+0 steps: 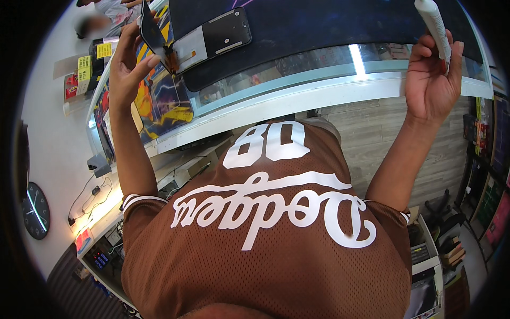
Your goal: The person applies adhesive to the internal components of a disassembled smartphone and reassembles it. They then handle a small electronic component and a packaged item at the counter.
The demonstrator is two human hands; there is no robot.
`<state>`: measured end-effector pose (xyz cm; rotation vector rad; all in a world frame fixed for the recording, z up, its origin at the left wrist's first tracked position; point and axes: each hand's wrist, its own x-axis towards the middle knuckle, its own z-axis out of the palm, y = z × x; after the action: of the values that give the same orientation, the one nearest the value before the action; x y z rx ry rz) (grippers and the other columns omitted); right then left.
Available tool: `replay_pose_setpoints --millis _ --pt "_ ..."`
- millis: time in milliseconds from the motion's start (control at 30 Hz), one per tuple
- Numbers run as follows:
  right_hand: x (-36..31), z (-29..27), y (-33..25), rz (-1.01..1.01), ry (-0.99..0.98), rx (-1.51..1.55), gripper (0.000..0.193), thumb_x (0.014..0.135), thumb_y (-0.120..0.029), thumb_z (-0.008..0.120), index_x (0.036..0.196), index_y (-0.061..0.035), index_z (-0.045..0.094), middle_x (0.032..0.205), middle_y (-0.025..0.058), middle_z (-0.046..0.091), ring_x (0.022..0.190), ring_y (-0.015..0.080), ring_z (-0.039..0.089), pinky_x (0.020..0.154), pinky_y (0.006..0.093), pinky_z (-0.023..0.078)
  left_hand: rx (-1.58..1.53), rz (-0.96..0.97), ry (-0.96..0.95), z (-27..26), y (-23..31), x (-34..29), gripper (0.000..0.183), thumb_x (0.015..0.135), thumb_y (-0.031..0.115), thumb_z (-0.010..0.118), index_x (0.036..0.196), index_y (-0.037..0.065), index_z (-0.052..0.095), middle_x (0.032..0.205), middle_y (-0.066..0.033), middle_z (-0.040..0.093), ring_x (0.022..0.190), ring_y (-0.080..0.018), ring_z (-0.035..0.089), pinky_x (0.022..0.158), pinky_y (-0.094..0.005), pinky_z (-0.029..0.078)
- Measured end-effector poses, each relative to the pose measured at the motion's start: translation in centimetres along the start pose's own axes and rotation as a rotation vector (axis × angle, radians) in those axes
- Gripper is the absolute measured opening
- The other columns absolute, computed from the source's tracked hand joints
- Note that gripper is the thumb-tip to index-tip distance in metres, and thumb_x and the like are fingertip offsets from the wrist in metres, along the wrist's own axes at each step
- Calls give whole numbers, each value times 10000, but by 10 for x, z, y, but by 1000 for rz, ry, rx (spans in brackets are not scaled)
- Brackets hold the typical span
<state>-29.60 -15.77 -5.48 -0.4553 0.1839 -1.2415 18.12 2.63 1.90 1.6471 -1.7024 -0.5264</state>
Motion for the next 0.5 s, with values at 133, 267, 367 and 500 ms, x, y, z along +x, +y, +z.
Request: replay_pose_setpoints --millis 133,267,367,500 --pt "0 0 0 -4 1 0 378 1020 -244 614 1188 94 593 1087 199 583 955 232 580 786 317 522 45 -45 -1 2 7 -1 787 742 372 842 1418 100 546 1413 -114 560 1347 -297 510 1185 -457 325" --pt "0 1 0 3 2 -1 373 1018 -244 618 1188 88 598 1085 197 585 954 233 582 789 319 522 -37 -32 -49 10 38 13 789 738 230 878 1403 12 513 1379 -107 536 1307 -224 497 1122 -378 356" --pt "0 1 0 4 -5 5 366 1019 -244 616 1183 84 602 1087 198 588 951 234 587 789 320 522 21 -35 -107 11 44 17 764 734 192 882 1390 23 529 1349 -108 549 1291 -233 515 1108 -378 378" --pt "1 2 -1 12 -8 12 356 1022 -242 610 1175 79 605 1088 205 597 946 239 601 786 320 524 61 -41 -141 18 56 20 761 735 214 882 1381 17 531 1309 -119 562 1269 -247 529 1093 -389 398"
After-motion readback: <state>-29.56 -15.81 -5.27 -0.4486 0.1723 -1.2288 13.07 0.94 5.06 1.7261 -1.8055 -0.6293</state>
